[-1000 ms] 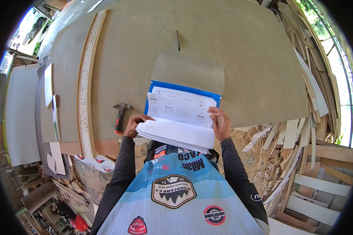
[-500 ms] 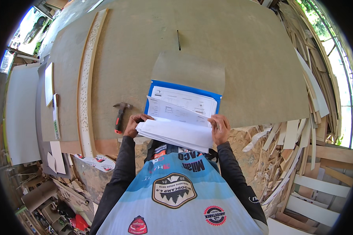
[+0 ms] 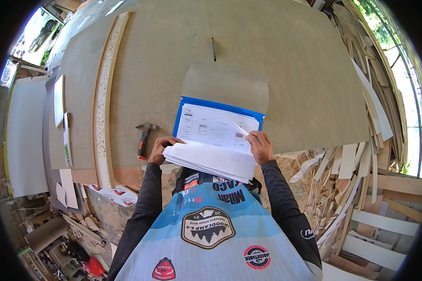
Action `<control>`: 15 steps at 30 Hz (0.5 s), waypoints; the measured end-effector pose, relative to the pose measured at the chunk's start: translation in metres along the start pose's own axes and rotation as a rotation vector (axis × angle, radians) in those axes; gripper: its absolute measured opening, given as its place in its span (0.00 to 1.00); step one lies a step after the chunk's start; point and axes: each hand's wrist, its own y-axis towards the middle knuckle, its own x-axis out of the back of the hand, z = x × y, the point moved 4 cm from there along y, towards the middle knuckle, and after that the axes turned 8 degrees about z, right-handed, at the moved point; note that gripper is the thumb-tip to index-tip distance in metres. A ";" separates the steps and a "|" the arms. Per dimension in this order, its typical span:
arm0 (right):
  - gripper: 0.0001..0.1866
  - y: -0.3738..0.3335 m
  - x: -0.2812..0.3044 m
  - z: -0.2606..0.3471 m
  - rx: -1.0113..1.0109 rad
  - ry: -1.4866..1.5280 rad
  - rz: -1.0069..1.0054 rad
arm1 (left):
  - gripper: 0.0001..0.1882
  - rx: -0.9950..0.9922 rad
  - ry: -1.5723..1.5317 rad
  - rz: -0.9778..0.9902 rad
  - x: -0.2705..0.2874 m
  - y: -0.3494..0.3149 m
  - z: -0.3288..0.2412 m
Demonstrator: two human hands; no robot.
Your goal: The person measures the internal and external dimensions of a wooden cabinet using a tape measure, then walks to a workbench to consult a schematic diagram in a folder before returning to the wood to hammer a nail into a separate wooden beam.
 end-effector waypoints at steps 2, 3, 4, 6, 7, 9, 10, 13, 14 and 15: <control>0.15 0.000 0.001 0.000 -0.011 -0.011 0.002 | 0.05 0.001 0.001 -0.003 0.001 -0.001 0.000; 0.16 -0.001 0.002 0.000 -0.021 -0.019 0.001 | 0.05 0.002 0.002 -0.004 0.001 -0.001 0.000; 0.17 0.000 0.004 0.001 -0.033 -0.027 -0.002 | 0.05 0.002 0.010 -0.003 0.001 -0.001 0.000; 0.18 -0.004 0.002 -0.003 -0.026 -0.004 -0.026 | 0.05 0.003 0.026 0.000 0.002 -0.001 0.000; 0.19 -0.005 0.002 -0.003 -0.024 0.008 -0.037 | 0.05 0.004 0.023 0.001 0.000 -0.001 -0.001; 0.19 -0.007 0.002 -0.004 -0.037 -0.004 -0.040 | 0.05 0.007 0.016 0.005 -0.003 0.000 -0.004; 0.19 -0.006 0.003 -0.003 -0.040 -0.007 -0.042 | 0.05 0.004 0.000 -0.002 -0.001 -0.001 -0.002; 0.19 -0.007 0.004 -0.004 0.006 -0.062 -0.062 | 0.05 -0.001 -0.031 -0.014 0.003 -0.002 0.003; 0.18 -0.009 0.003 -0.006 -0.013 -0.060 -0.040 | 0.05 0.001 -0.030 -0.013 0.003 -0.001 0.004; 0.17 -0.012 0.001 -0.007 -0.034 -0.059 -0.018 | 0.05 0.003 -0.028 -0.012 0.003 0.000 0.004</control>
